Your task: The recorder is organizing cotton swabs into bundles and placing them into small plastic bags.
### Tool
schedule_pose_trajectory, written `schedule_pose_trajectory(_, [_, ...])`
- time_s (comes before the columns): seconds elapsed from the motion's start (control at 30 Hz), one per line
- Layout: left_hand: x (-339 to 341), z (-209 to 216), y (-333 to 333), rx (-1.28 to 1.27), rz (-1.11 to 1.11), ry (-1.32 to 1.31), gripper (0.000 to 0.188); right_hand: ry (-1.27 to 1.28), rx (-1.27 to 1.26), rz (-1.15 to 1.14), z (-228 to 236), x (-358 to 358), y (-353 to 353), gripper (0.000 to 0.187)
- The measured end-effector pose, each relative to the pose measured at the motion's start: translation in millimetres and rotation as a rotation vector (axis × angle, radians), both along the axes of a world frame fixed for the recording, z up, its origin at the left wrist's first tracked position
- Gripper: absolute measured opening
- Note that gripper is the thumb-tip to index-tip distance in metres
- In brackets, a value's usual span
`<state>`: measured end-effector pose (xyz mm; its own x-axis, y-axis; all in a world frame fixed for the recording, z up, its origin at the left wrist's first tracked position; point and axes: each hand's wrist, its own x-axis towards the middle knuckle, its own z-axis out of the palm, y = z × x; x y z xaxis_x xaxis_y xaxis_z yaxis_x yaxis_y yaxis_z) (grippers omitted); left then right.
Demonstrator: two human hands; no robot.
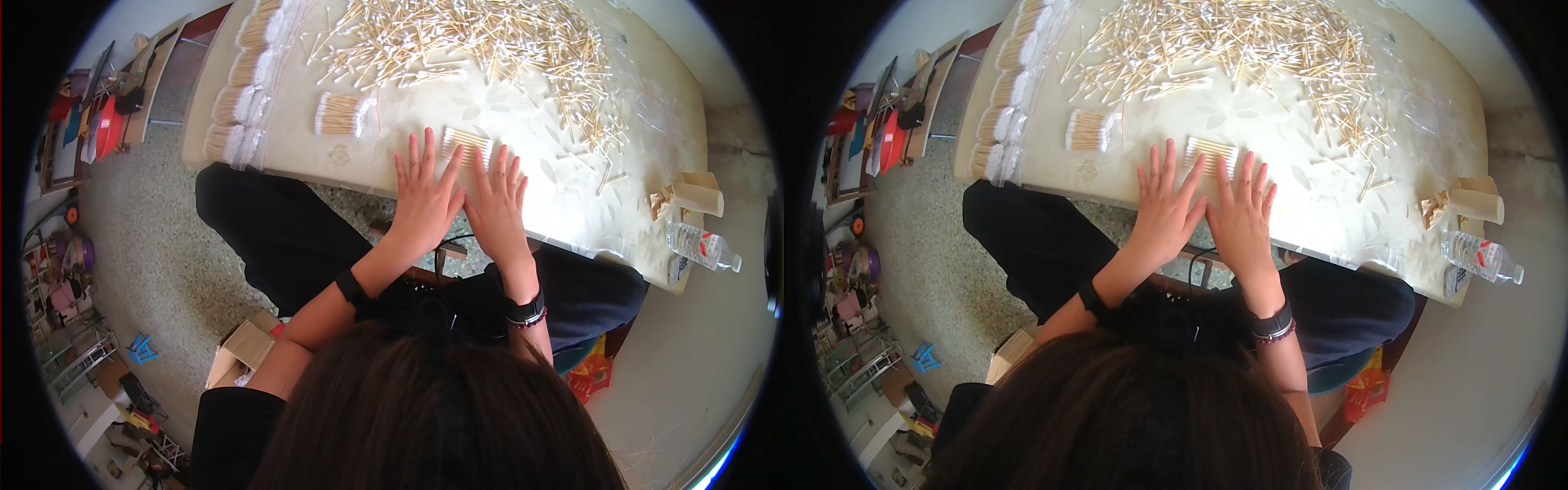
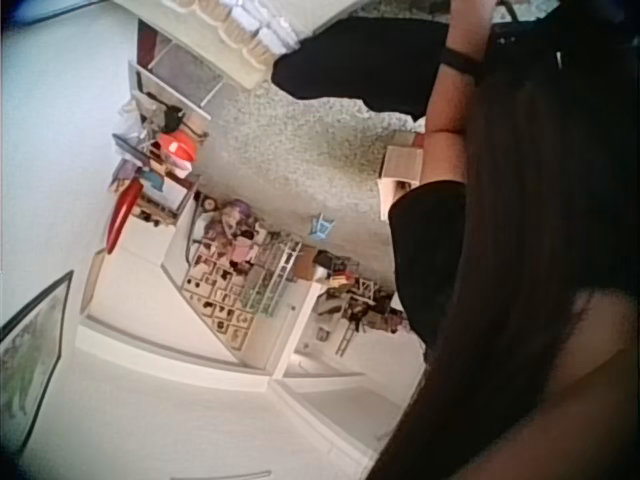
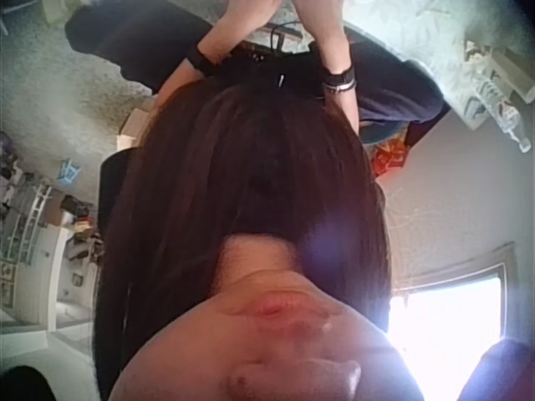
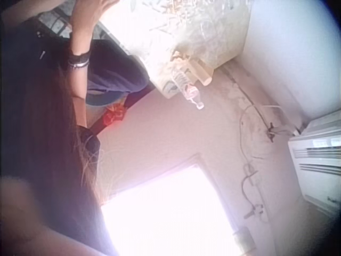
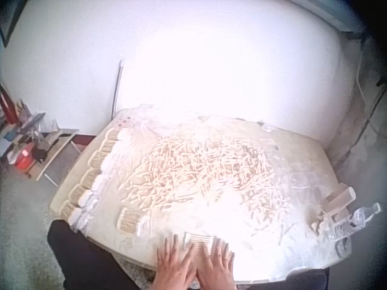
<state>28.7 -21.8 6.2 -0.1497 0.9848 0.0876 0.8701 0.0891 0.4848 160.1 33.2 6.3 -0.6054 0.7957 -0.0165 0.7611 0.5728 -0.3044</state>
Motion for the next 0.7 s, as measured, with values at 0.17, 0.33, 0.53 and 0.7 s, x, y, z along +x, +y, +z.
schedule_pose_trajectory(0.17, [-0.4,-0.6,0.0,-0.006,-0.015,0.016,0.056,-0.010,-0.012,-0.004,3.1,-0.7,-0.9,0.062])
schedule_pose_trajectory(0.33, [-0.5,1.9,-0.7,-0.009,-0.014,0.026,0.054,-0.007,-0.017,-0.002,4.2,-0.2,-2.9,0.061])
schedule_pose_trajectory(0.53, [0.1,0.0,0.0,0.015,-0.007,0.000,0.052,-0.014,-0.026,0.007,8.3,0.4,-3.8,0.061])
schedule_pose_trajectory(0.7, [1.3,-2.1,3.7,0.032,0.007,-0.025,0.052,-0.027,-0.031,0.008,9.6,0.9,-3.4,0.061])
